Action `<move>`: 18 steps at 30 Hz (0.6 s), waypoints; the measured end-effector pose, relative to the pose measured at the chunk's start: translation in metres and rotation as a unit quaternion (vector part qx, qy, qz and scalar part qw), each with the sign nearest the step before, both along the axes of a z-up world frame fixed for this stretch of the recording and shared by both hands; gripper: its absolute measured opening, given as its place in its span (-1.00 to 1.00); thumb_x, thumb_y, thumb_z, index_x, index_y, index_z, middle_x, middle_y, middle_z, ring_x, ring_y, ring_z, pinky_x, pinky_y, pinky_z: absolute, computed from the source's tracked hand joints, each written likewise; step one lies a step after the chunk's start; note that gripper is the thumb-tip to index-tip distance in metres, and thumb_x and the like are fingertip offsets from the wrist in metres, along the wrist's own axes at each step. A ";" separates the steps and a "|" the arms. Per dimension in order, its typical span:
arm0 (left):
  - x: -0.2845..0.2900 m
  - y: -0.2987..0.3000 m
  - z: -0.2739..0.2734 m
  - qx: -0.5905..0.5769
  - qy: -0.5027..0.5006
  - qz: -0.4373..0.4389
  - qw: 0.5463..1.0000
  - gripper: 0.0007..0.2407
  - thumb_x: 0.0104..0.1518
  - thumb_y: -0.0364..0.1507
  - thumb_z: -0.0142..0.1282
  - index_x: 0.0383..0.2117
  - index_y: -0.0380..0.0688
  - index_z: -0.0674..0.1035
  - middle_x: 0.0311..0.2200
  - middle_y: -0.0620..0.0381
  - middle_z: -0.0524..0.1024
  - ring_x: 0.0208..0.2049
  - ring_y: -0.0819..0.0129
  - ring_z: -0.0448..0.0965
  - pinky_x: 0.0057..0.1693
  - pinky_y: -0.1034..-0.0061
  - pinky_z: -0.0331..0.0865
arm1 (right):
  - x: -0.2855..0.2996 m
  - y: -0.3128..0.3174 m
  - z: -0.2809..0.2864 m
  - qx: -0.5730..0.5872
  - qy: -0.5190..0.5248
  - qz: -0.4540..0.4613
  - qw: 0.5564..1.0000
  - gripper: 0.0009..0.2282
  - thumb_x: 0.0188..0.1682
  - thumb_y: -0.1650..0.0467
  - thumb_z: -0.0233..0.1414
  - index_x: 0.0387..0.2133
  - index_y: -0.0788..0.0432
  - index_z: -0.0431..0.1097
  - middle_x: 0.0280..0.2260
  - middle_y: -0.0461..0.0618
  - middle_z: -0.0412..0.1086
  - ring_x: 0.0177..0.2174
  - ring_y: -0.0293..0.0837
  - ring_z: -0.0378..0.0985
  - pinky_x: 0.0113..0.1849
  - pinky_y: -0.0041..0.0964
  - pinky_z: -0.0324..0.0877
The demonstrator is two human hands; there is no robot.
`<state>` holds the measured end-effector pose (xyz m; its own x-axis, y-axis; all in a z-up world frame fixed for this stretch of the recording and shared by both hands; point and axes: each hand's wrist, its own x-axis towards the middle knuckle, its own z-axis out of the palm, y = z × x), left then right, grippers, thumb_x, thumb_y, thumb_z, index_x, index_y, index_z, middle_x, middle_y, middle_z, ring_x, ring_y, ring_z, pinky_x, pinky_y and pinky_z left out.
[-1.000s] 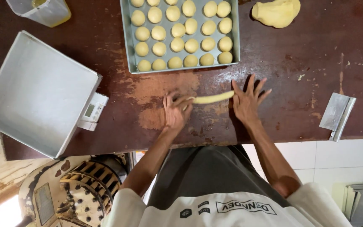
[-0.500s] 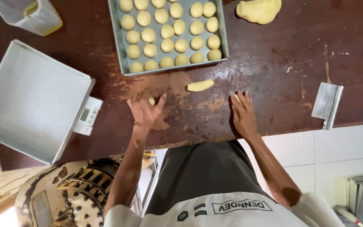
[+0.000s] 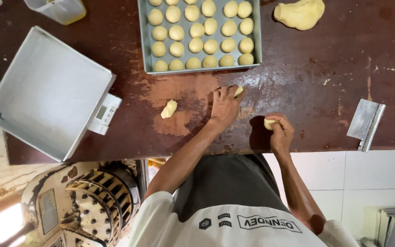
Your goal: Roll pieces of dough into small uniform balls and arrange them in a baking tray.
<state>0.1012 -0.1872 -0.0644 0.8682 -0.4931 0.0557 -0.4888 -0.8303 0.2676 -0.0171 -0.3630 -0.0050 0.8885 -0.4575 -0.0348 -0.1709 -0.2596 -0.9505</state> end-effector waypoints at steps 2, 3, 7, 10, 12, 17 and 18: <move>0.010 0.009 -0.026 -0.066 0.039 0.019 0.997 -0.68 0.15 -0.37 0.02 0.03 0.33 0.57 -0.03 0.15 0.44 -0.02 0.04 0.46 0.00 0.20 0.36 | -0.002 -0.011 -0.014 0.012 0.004 0.011 1.000 -0.79 -0.14 0.38 0.03 -0.31 0.17 0.57 -0.34 0.00 0.40 -0.32 -0.20 0.33 -0.19 -0.28 0.30; 0.013 0.010 -0.039 -0.133 0.079 0.033 0.987 -0.72 0.16 -0.39 0.02 -0.03 0.31 0.59 -0.17 0.16 0.48 -0.15 0.08 0.61 -0.07 0.27 0.52 | -0.005 -0.019 -0.021 0.021 0.009 0.018 1.000 -0.72 -0.15 0.30 0.02 -0.28 0.19 0.56 -0.39 -0.01 0.31 -0.34 -0.20 0.24 -0.20 -0.30 0.24; -0.014 0.066 0.019 -0.204 0.143 0.016 0.968 -0.84 0.31 -0.26 -0.06 -0.14 0.10 0.55 -0.13 0.05 0.50 -0.13 -0.01 0.65 -0.07 0.22 0.58 | 0.001 -0.025 0.000 0.012 0.029 -0.021 0.999 -0.74 0.02 0.22 0.05 -0.21 0.13 0.55 -0.35 -0.05 0.31 -0.30 -0.23 0.25 -0.15 -0.32 0.22; -0.030 0.118 0.090 -0.188 0.104 -0.022 0.976 -0.75 0.22 -0.15 0.13 -0.34 -0.06 0.58 -0.33 -0.03 0.53 -0.36 -0.04 0.66 -0.23 0.23 0.56 | -0.002 -0.044 -0.005 -0.136 0.006 0.069 0.988 -0.80 -0.06 0.41 0.28 -0.19 0.17 0.52 -0.21 0.05 0.40 -0.20 -0.02 0.44 -0.10 -0.17 0.29; -0.032 0.138 0.075 -0.250 0.101 -0.057 0.961 -0.73 0.16 -0.12 0.21 -0.34 -0.02 0.49 -0.30 -0.01 0.47 -0.31 -0.11 0.62 -0.19 0.17 0.53 | 0.000 -0.054 -0.021 -0.208 -0.063 0.159 0.963 -0.81 -0.10 0.46 0.34 -0.25 0.11 0.54 -0.19 0.00 0.49 -0.17 0.03 0.56 -0.13 -0.16 0.40; -0.025 0.082 0.059 -0.380 0.170 -0.049 0.908 -0.72 0.20 -0.54 0.03 0.03 -0.01 0.38 0.08 -0.06 0.31 -0.02 -0.09 0.52 0.09 0.12 0.44 | 0.016 -0.036 -0.027 -0.243 -0.082 0.213 0.943 -0.87 -0.09 0.52 0.28 -0.29 0.15 0.55 -0.23 0.06 0.51 -0.23 0.11 0.60 -0.20 -0.09 0.47; -0.018 0.075 0.099 -0.378 0.244 -0.058 0.891 -0.43 0.20 -0.74 -0.12 0.38 0.02 0.27 0.37 -0.21 0.18 0.23 -0.17 0.42 0.32 -0.06 0.34 | 0.019 -0.033 -0.027 -0.268 -0.070 0.209 0.938 -0.87 -0.05 0.55 0.24 -0.25 0.18 0.54 -0.20 0.12 0.49 -0.24 0.17 0.58 -0.23 -0.03 0.47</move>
